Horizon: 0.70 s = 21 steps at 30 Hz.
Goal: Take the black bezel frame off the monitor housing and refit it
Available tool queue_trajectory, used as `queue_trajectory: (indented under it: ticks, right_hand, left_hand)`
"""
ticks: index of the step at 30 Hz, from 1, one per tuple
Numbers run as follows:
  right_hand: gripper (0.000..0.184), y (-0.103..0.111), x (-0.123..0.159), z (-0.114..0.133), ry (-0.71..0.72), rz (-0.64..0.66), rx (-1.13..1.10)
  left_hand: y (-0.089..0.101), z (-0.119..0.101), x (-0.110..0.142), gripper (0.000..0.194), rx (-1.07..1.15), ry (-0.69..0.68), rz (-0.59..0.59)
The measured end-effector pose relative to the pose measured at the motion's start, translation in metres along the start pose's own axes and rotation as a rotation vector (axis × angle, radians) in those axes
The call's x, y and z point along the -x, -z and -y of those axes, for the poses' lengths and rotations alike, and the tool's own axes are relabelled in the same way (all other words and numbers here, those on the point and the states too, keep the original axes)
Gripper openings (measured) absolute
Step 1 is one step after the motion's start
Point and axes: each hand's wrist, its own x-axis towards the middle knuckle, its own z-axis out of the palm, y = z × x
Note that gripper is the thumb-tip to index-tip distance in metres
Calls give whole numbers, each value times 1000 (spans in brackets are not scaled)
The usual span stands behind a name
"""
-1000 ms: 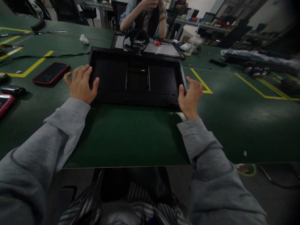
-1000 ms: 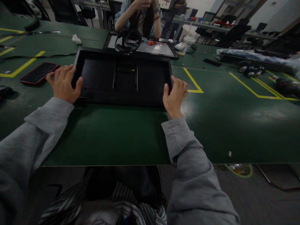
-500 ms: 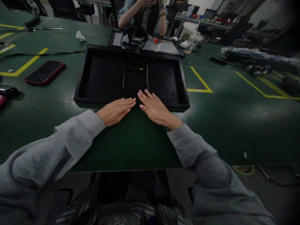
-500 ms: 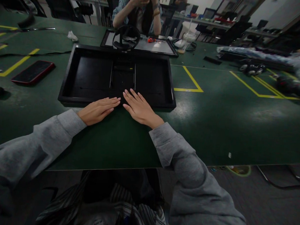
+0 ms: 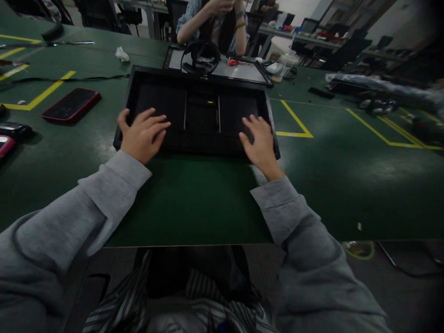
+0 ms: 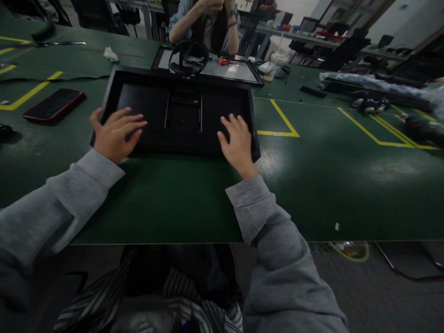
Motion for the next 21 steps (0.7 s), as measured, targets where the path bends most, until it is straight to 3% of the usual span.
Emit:
queue_trajectory:
  ticks: [3, 6, 8, 21]
  right_hand:
    - [65, 9, -8, -52, -218, -144, 84]
    - [67, 6, -9, -95, -319, -132, 9]
    - [67, 1, -8, -108, -348, -103, -27]
    - [58, 0, -5, -96, -334, -187, 16]
  left_hand:
    - [15, 43, -4, 52, -131, 289, -162]
    - [18, 80, -6, 56, -202, 453, -91]
    - [15, 93, -6, 52, -219, 488, -24]
    - [11, 94, -8, 41, -269, 460, -18]
